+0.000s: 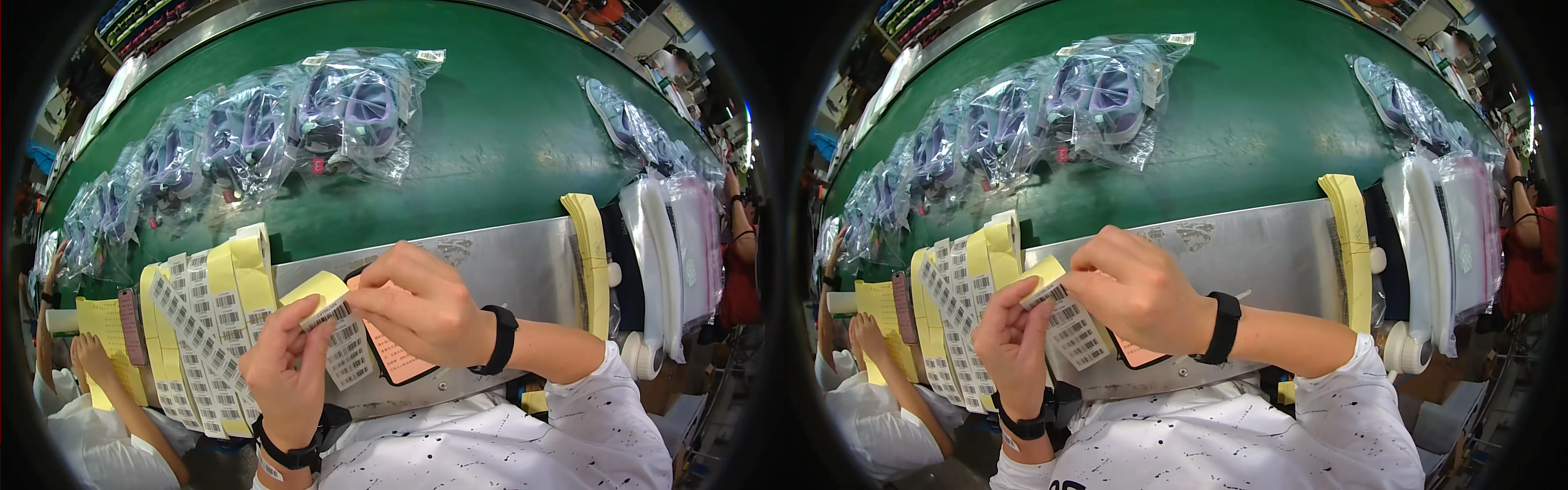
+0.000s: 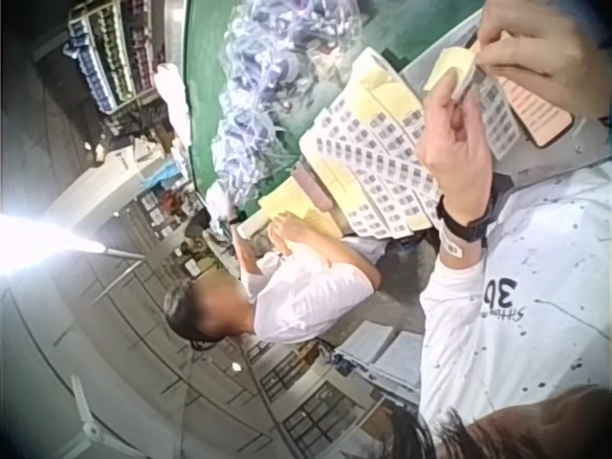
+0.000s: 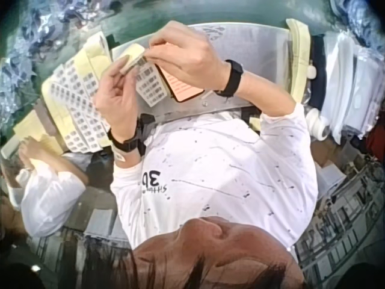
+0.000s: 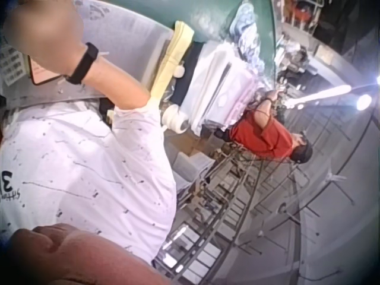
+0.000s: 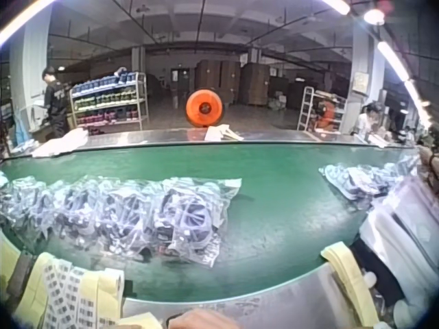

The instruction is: The person stands at a green conveyor belt in a warehouse, repeatedly peeling barcode labels from a sheet and applying them to plastic-wrapped pairs of shoes. The person moves the labeled shoes along the belt to the right. A coworker is visible in the background performing similar tasks.

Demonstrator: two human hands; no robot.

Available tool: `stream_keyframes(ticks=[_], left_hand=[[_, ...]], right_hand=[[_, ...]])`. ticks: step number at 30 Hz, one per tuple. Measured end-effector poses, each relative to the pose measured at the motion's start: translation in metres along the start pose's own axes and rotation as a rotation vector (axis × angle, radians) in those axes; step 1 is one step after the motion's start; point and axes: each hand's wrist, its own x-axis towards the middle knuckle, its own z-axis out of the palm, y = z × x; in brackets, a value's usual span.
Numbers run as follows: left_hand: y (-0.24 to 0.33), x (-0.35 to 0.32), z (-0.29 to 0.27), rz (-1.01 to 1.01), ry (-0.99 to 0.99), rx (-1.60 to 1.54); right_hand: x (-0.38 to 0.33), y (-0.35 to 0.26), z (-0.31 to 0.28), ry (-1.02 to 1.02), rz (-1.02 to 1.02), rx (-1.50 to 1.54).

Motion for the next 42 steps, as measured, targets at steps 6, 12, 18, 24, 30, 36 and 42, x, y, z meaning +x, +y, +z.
stream_keyframes(ticks=[6, 12, 18, 24, 30, 36, 42], left_hand=[[0.001, 0.001, 0.008, 0.094, 0.05, 0.071], [0.0, 0.002, 0.013, 0.127, 0.043, 0.12], [0.001, 0.002, 0.017, 0.127, 0.036, 0.153], [0.0, 0.004, 0.019, 0.079, 0.018, 0.124], [0.006, 0.006, 0.021, -0.013, -0.136, -0.015], [-0.002, 0.015, 0.017, -0.182, -0.175, -0.209], [-0.029, 0.024, -0.001, -0.281, -0.053, -0.157]], right_hand=[[0.002, 0.004, -0.003, 0.001, 0.121, 0.055], [-0.001, 0.005, -0.002, 0.072, 0.106, 0.029], [-0.006, 0.005, -0.003, 0.076, 0.103, 0.024], [-0.014, 0.008, -0.008, 0.059, 0.047, -0.014], [-0.002, 0.011, -0.009, 0.058, 0.155, 0.08], [-0.004, 0.008, -0.008, 0.018, 0.061, 0.056], [0.026, 0.059, -0.056, 0.052, 0.282, 0.111]])
